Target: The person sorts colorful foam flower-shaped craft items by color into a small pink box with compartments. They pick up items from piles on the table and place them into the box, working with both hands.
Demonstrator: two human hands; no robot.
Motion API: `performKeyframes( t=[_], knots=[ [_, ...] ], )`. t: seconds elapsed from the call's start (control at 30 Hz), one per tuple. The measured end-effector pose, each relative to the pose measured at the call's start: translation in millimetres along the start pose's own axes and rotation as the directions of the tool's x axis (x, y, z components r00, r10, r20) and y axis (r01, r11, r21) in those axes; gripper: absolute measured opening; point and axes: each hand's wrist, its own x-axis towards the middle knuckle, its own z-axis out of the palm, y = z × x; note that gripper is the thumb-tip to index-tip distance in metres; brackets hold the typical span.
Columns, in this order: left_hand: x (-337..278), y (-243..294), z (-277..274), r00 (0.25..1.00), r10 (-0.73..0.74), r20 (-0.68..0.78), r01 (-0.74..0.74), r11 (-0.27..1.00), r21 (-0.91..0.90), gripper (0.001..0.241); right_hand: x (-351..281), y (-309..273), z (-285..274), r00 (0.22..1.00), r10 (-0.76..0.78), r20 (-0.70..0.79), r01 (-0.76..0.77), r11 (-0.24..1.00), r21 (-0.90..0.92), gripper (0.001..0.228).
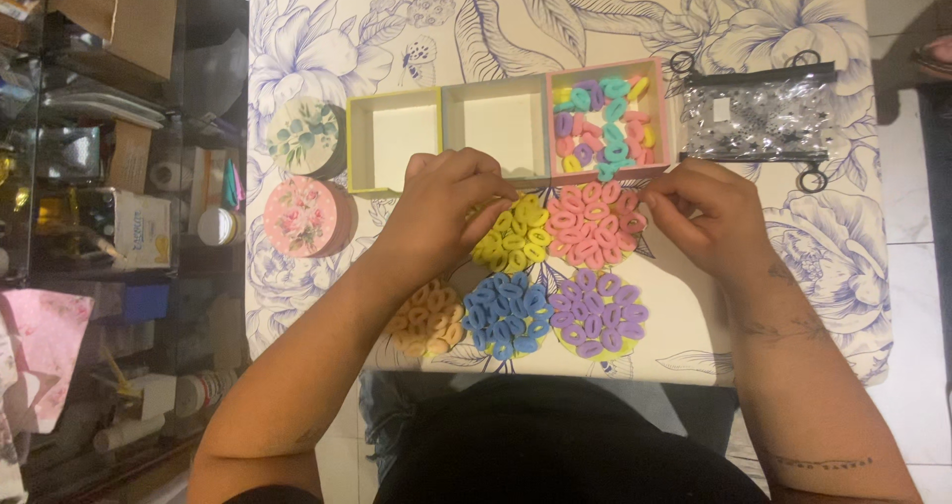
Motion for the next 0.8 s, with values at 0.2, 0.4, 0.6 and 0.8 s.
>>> performKeyframes(
  t=[0.2,0.4,0.6,0.8],
  knots=[
    [75.2,9.2,15.6,0.983,0.18,-0.03,-0.177,0.982,0.072,0.007,5.6,-3.1,-1.6,0.998,-0.064,-0.017,0.064,0.998,-0.013,0.01],
    [160.4,-10.6,94.5,0.975,0.219,-0.027,-0.203,0.941,0.27,0.011,10.0,-0.2,1.0,0.996,-0.089,-0.024,0.089,0.996,-0.012,0.01],
    [188.6,-12.7,141.4,0.996,0.071,0.06,-0.088,0.93,0.356,0.012,11.1,-0.6,-0.5,0.995,-0.1,-0.027,0.1,0.995,-0.003,0.011],
    [170.0,19.4,81.7,0.998,0.026,0.052,-0.032,0.992,0.126,0.013,11.0,-6.9,-3.7,0.996,-0.086,0.015,0.086,0.996,-0.01,0.012]
  ],
)
